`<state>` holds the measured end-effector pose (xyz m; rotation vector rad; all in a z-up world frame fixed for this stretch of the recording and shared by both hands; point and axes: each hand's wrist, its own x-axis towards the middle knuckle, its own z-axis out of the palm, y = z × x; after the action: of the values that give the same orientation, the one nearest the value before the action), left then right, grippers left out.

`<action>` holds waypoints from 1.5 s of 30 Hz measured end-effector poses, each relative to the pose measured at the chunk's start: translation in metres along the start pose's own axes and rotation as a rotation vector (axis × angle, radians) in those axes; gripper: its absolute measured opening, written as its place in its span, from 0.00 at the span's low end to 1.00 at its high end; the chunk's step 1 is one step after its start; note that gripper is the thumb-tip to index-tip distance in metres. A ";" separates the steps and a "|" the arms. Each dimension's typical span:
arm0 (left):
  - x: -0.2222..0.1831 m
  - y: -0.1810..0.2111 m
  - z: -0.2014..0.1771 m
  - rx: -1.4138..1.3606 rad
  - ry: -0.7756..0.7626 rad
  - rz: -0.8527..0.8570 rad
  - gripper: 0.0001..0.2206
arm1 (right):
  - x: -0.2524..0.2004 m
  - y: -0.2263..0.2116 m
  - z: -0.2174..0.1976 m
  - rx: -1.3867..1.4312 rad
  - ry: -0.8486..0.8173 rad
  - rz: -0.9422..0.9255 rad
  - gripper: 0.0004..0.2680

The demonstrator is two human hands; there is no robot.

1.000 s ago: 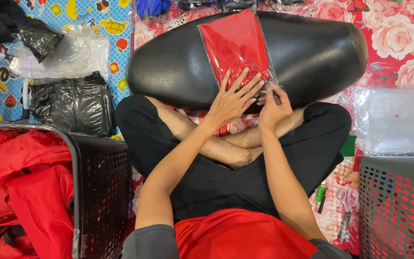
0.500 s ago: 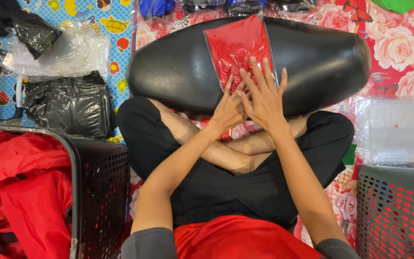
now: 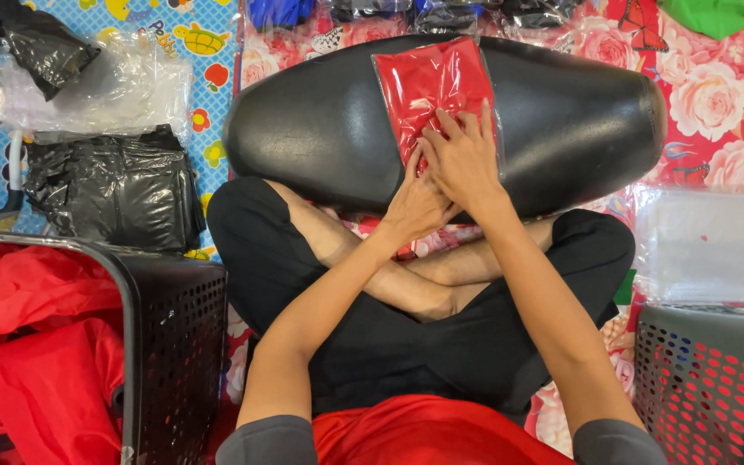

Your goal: Fitting red fabric seat covers onto a mold for smoothing, then folding and placing them into plastic packaging bags.

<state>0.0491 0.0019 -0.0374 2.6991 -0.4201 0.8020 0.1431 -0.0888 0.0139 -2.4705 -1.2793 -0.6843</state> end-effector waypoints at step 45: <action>0.019 -0.003 -0.105 -0.400 0.190 -0.953 0.18 | -0.045 0.062 -0.064 0.458 -0.137 0.877 0.24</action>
<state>0.0153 0.0381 0.0569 2.0420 0.6448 0.5729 0.1533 -0.1834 0.0427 -2.3534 -0.2299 0.0093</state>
